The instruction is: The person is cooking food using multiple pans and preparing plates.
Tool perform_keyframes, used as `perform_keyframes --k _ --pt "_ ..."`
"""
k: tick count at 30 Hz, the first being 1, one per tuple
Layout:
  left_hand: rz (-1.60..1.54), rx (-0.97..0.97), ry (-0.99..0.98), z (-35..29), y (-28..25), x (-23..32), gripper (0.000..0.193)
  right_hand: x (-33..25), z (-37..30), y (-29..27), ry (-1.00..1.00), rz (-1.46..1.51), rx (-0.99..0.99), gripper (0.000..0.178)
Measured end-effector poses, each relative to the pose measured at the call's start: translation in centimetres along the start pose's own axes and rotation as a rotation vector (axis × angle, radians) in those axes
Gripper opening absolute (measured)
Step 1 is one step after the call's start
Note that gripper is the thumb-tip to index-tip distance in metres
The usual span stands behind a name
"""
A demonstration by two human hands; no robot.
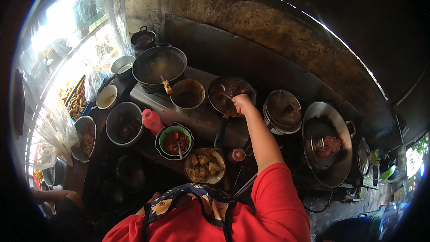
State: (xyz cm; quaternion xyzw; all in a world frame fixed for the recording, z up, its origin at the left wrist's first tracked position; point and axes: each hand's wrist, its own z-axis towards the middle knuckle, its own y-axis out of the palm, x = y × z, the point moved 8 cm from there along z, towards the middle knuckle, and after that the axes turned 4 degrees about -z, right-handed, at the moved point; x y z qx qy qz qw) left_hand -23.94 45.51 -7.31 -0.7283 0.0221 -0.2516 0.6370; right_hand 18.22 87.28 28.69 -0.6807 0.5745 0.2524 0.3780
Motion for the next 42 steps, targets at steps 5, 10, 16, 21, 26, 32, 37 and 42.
perform_keyframes --k 5,10,16,21,26,32,37,42 --pt "-0.356 -0.46 -0.531 2.1 3.4 -3.3 0.042 -1.3 -1.9 0.1 0.051 0.129 0.044 0.016" --pt "-0.378 -0.647 -0.68 -0.4 2.9 -3.0 0.04 -3.6 -2.8 -1.3 -0.161 -0.133 0.167 0.008" --pt "-0.425 -0.639 -0.692 -1.0 1.0 -2.6 0.041 -7.5 -8.2 2.2 -0.309 -0.193 0.115 0.014" --pt "-0.438 -0.557 -0.676 -1.0 3.6 -3.7 0.042 -7.4 -10.6 7.6 -0.457 -0.476 0.039 0.017" --pt "-0.405 -0.568 -0.672 -1.0 3.6 -3.9 0.042 -8.0 -13.5 9.0 -0.814 -1.1 0.474 0.018" --pt "-0.382 -0.54 -0.621 -2.5 5.6 -4.4 0.041 -6.3 -7.0 5.0 -0.547 -1.321 0.608 0.021" --pt "-0.405 -0.554 -0.647 -3.1 5.3 -4.0 0.044 -2.9 -3.9 1.7 -0.444 -0.826 0.435 0.012" --pt "-0.374 -0.558 -0.646 -4.9 6.0 -5.1 0.047 -0.3 -1.9 4.1 0.048 0.211 -0.094 0.012"
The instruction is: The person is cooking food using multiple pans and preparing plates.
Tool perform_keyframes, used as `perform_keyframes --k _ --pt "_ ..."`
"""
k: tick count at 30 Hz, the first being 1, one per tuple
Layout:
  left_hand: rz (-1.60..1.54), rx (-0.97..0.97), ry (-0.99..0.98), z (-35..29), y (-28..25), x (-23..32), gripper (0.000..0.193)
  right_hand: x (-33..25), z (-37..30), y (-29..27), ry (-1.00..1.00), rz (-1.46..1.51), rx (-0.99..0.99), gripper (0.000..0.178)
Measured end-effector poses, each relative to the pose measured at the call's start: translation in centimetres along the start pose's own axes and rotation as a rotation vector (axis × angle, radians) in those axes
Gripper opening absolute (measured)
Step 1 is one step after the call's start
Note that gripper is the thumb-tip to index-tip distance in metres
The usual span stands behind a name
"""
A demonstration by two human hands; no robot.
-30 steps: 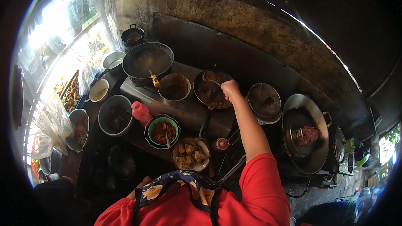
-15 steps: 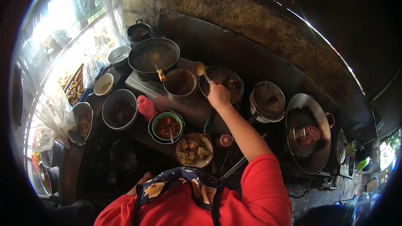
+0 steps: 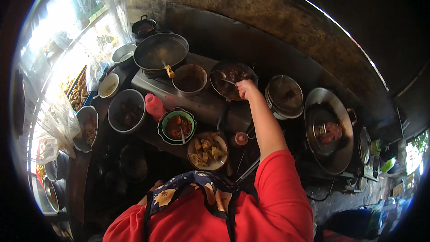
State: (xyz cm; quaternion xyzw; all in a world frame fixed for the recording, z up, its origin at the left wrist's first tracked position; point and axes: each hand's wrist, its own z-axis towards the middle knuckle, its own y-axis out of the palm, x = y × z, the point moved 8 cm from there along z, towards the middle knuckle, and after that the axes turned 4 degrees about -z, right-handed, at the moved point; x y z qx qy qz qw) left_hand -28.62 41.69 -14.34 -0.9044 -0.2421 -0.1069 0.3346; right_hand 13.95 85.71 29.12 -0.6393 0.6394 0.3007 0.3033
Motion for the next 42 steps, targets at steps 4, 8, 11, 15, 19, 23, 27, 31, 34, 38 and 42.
perform_keyframes --k 4,8,11,15,19,23,27,31,34,38,42 --pt "0.003 -0.014 -0.033 0.6 -2.5 4.1 0.051 -1.7 -1.2 -4.7 -0.098 -0.107 0.159 0.017" --pt "-0.079 0.002 -0.01 0.6 -2.1 2.6 0.047 -5.6 -4.2 -3.0 -0.347 -0.334 0.224 0.018" --pt "-0.074 -0.02 -0.024 1.1 -1.6 2.3 0.045 -6.7 -6.3 -1.3 -0.408 -0.449 0.263 0.009" --pt "-0.108 0.012 -0.037 1.1 -0.8 0.8 0.045 -6.2 -8.6 4.0 -0.476 -0.669 0.204 0.019" --pt "-0.149 -0.05 -0.072 1.2 -1.0 1.0 0.046 -6.0 -9.7 3.8 -0.745 -1.165 0.452 0.022" --pt "-0.135 0.026 -0.066 0.0 -0.9 0.1 0.047 -6.5 -7.3 2.9 -0.636 -1.469 0.705 0.018" --pt "-0.149 0.056 -0.009 0.6 -0.7 0.2 0.047 -5.1 -4.5 -0.7 -0.586 -1.457 0.686 0.018" --pt "-0.14 0.062 0.019 0.8 0.1 -1.1 0.047 -2.9 -1.2 -2.3 -0.494 -0.983 0.406 0.015" --pt "-0.097 0.033 0.021 1.1 0.1 -0.6 0.048 -0.4 0.2 -3.5 -0.055 -0.303 0.114 0.01" --pt "-0.048 0.006 0.054 1.5 -0.5 0.9 0.049 -0.6 -0.4 -3.6 0.054 -0.093 0.055 0.01" --pt "0.001 -0.018 0.091 1.1 -1.0 1.8 0.051 -4.9 -4.1 -1.6 -0.297 -0.507 0.266 0.015"
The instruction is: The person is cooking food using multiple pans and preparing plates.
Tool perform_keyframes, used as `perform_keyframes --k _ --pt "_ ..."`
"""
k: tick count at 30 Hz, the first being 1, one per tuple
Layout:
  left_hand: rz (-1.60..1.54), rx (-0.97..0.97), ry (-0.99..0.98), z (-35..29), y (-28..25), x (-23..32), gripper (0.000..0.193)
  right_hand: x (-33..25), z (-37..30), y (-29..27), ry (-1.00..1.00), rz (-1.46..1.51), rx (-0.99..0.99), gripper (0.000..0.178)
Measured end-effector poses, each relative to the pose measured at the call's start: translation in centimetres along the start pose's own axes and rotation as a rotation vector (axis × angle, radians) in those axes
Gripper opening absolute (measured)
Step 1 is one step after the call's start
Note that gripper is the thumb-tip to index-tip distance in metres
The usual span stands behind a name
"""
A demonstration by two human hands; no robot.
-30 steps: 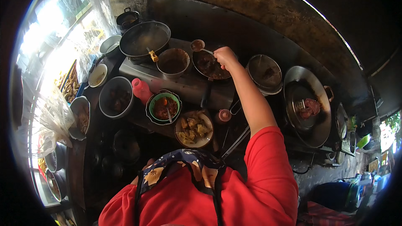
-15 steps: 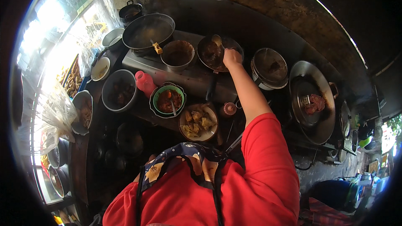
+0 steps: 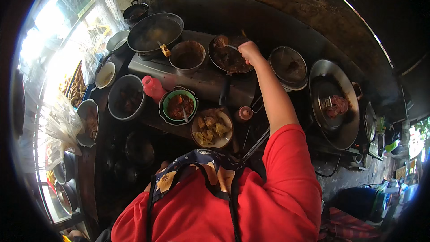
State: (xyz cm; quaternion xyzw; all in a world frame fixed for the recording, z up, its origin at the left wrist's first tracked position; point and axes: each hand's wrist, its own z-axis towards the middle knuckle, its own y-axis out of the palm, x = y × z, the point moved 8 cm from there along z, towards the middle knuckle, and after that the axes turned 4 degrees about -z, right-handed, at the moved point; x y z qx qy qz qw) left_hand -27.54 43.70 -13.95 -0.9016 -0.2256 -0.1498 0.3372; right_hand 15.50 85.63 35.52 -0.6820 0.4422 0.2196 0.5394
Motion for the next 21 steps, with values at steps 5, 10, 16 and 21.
perform_keyframes --k 5,10,16,21 --pt "-0.11 0.025 -0.104 -0.5 -1.3 1.5 0.055 -2.6 -3.2 0.2 -0.175 -0.123 -0.037 0.021" --pt "-0.156 -0.002 -0.155 0.4 -0.6 0.7 0.058 -4.2 -3.8 -0.1 -0.588 -0.751 0.394 0.019" --pt "0.038 -0.023 0.009 1.3 -0.2 2.5 0.052 0.9 1.2 -0.7 -0.31 -1.01 0.388 0.02" --pt "0.0 0.032 -0.047 0.0 -0.8 1.1 0.046 4.4 3.9 -1.1 -0.163 -0.364 0.109 0.015"
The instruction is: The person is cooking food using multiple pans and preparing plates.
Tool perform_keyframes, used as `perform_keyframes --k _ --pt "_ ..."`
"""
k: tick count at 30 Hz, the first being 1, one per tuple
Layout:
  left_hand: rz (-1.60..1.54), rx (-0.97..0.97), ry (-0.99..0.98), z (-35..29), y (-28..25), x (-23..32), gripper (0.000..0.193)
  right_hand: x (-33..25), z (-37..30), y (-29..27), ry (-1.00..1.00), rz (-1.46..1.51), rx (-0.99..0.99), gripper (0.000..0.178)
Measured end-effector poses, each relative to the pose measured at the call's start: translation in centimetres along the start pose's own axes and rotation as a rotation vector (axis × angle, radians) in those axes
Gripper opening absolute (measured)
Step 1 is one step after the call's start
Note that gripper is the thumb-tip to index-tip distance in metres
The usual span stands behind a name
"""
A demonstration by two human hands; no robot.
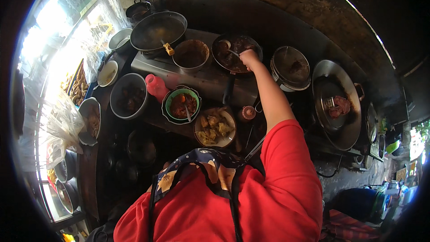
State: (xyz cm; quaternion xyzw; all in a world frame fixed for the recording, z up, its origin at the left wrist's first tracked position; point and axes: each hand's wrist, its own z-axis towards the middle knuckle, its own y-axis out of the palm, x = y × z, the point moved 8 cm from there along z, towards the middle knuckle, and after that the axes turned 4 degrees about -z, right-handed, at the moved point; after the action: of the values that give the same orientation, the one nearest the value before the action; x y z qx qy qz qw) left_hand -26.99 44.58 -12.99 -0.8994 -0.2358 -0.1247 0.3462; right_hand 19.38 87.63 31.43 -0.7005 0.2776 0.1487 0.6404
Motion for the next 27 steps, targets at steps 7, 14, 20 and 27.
perform_keyframes --k 7,14,20,27 --pt "-0.033 -0.001 -0.044 -0.3 1.2 -3.3 0.043 -2.1 -2.6 1.4 0.386 0.722 -0.343 0.008" --pt "0.035 -0.01 -0.016 1.7 0.9 -2.9 0.041 -10.3 -6.3 -2.0 -0.222 -0.065 0.04 0.023" --pt "-0.025 -0.013 -0.011 1.4 1.3 -2.0 0.037 -10.6 -5.2 -1.2 -0.208 -0.523 0.248 0.019" --pt "-0.065 0.003 -0.029 0.3 1.3 -2.8 0.037 -6.7 -2.5 -0.2 -0.139 -0.521 0.174 0.022"
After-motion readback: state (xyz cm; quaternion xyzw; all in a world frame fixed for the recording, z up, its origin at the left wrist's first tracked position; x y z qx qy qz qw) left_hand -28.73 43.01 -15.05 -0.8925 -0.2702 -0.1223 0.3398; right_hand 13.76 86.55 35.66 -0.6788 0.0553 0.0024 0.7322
